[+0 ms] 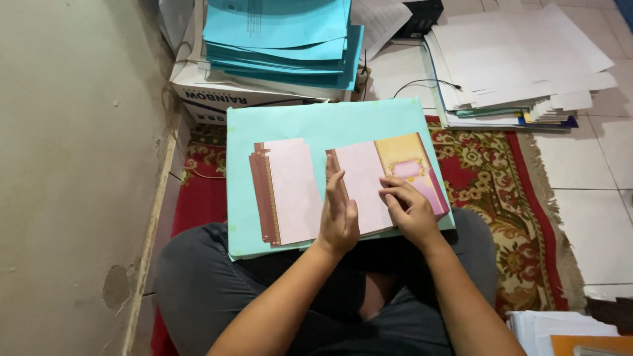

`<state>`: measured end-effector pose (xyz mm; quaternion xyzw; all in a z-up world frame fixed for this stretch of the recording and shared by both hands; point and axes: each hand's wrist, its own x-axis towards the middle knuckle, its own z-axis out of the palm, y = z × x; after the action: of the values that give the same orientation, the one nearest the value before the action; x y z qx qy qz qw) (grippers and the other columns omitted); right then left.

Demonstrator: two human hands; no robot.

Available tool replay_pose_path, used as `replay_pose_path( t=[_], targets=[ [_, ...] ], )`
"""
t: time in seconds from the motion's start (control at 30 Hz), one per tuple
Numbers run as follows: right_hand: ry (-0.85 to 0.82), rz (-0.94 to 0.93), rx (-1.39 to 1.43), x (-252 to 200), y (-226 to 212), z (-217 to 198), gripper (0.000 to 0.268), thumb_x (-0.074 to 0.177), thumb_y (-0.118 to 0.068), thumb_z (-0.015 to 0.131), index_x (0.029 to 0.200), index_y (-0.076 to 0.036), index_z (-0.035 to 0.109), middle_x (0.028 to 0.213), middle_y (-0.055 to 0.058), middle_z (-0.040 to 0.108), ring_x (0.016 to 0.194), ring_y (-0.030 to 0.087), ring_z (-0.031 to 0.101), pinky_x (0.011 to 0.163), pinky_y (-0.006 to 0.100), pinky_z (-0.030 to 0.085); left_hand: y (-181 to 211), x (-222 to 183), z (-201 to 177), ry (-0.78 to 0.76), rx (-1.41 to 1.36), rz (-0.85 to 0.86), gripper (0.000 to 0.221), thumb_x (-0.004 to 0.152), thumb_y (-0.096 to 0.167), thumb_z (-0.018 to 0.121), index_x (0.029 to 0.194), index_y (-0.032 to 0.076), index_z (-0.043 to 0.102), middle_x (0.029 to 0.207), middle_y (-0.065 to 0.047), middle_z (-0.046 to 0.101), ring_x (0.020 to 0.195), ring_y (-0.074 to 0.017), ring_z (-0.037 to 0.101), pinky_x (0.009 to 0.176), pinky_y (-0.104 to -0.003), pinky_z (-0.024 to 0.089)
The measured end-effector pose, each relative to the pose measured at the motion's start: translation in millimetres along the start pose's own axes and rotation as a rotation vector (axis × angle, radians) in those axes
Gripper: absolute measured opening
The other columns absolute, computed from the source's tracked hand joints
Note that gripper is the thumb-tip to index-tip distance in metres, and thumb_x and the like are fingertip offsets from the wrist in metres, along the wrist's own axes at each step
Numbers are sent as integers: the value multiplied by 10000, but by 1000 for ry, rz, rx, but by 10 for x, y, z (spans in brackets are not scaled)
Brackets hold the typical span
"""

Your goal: A person sits on the floor and flips through the pages of several small booklets, likely inspecting or counting them.

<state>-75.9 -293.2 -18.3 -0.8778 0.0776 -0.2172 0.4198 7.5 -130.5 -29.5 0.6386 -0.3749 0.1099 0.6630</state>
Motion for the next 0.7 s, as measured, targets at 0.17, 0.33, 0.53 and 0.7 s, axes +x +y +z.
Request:
replay_pose_path(
  t=[0.17, 0.33, 0.53, 0.7],
  targets=[
    [-25, 9, -12, -32, 123, 1, 208, 878, -13, 634, 1006, -77, 786, 1196, 98, 747, 1210, 328, 663, 1010, 437, 520, 65, -93, 196, -59, 432, 229, 632, 830, 114, 556, 1445, -26, 503, 1612, -270, 343, 1530, -423, 259, 1264, -467, 85],
    [-54, 27, -61, -17, 174, -9, 313, 812, -25, 605, 1053, -122, 779, 1188, 81, 735, 1195, 335, 655, 1013, 465, 513, 17, -18, 373, -365, 657, 204, 774, 777, 114, 545, 1513, -69, 392, 1525, -276, 451, 1423, -465, 428, 1128, -545, 363],
    [-45, 22, -17, -43, 198, -22, 353, 808, 60, 532, 1035, -67, 771, 1251, 125, 727, 1280, 344, 616, 1064, 461, 482, -423, 429, 361, -641, 836, -19, 620, 926, 185, 460, 1494, -62, 423, 1528, -306, 431, 1455, -497, 359, 1163, -643, 247],
    [-97, 32, -66, -44, 85, -55, 448, 821, 95, 487, 1176, -54, 715, 1342, 177, 664, 1342, 399, 543, 1134, 524, 410, -385, 507, 371, -621, 864, -139, 621, 985, 243, 380, 1571, 38, 350, 1608, -275, 324, 1530, -452, 217, 1191, -694, 19]
  ],
)
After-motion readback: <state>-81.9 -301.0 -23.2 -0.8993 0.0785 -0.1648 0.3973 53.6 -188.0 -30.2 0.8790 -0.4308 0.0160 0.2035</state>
